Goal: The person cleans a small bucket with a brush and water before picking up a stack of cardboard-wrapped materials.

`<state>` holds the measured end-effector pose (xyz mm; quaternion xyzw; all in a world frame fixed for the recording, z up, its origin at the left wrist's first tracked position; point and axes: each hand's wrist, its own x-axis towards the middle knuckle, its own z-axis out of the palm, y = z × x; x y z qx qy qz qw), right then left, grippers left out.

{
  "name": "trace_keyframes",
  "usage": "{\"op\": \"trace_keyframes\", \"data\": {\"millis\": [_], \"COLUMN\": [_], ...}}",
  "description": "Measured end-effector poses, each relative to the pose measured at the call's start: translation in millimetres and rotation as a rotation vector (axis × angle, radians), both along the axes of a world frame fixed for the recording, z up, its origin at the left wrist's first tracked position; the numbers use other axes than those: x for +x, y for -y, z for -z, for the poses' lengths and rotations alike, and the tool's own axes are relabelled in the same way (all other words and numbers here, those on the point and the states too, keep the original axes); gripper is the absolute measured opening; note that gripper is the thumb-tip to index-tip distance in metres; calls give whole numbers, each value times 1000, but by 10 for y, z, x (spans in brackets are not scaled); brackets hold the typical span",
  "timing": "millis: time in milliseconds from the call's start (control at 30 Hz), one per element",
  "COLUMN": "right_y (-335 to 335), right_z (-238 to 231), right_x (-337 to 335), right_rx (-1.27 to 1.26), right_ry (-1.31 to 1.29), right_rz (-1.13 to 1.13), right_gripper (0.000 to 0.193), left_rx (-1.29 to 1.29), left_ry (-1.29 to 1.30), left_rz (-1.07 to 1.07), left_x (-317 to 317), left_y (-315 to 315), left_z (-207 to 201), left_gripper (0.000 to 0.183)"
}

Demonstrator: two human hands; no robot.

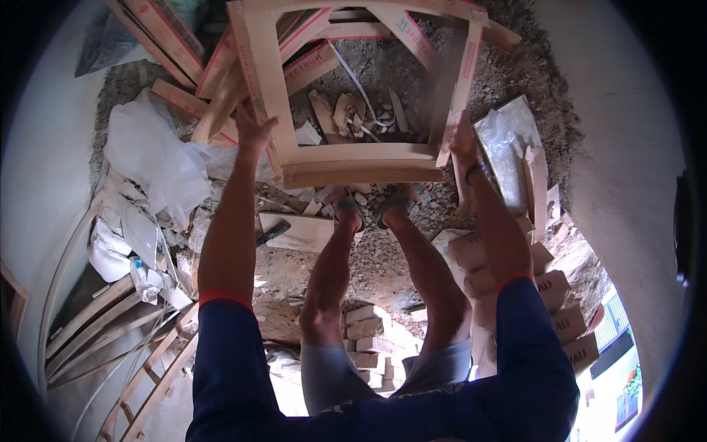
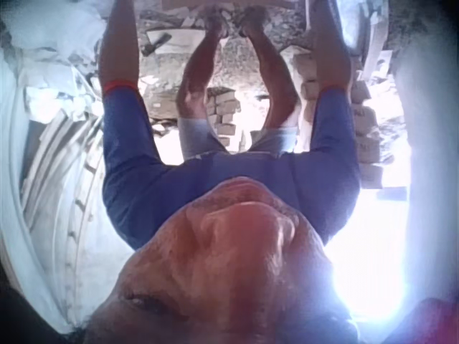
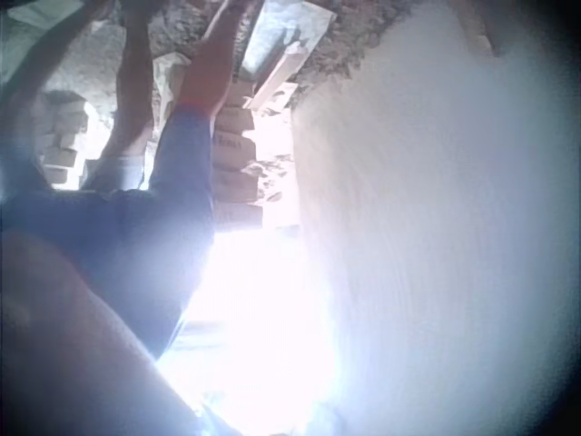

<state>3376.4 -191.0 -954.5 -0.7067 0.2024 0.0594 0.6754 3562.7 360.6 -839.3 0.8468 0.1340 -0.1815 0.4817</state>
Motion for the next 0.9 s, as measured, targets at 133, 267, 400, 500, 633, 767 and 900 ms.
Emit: {"op": "trace_keyframes", "data": {"millis": [133, 267, 400, 500, 633, 767, 900], "right_y": [-170, 84, -38, 38, 353, 490, 120], "right_z": [246, 99, -1079, -1862, -2894, -3887, -5120], "right_x": [358, 181, 215, 192, 66, 100, 397], "right_rx": [80, 75, 166, 144, 229, 159, -45], "right_ry": [-114, -272, -405, -367, -228, -261, -98], "right_rz": [46, 403, 97, 90, 192, 209, 134], "right_gripper": [92, 73, 58, 53, 55, 60, 58], "left_rx": [-86, 142, 213, 96, -411, -894, -792], "left_ry": [-34, 44, 50, 92, -24, 50, -101], "left_rz": [-199, -135, -115, -129, -263, -377, -336], "left_x": [155, 107, -361, -742, -755, -544, -286], "left_y": [468, 472, 257, 140, 233, 71, -120], "left_z": [33, -51, -798, -1434, -2275, -3059, -3977], "left_gripper": [84, 67, 62, 57, 58, 74, 55]}}
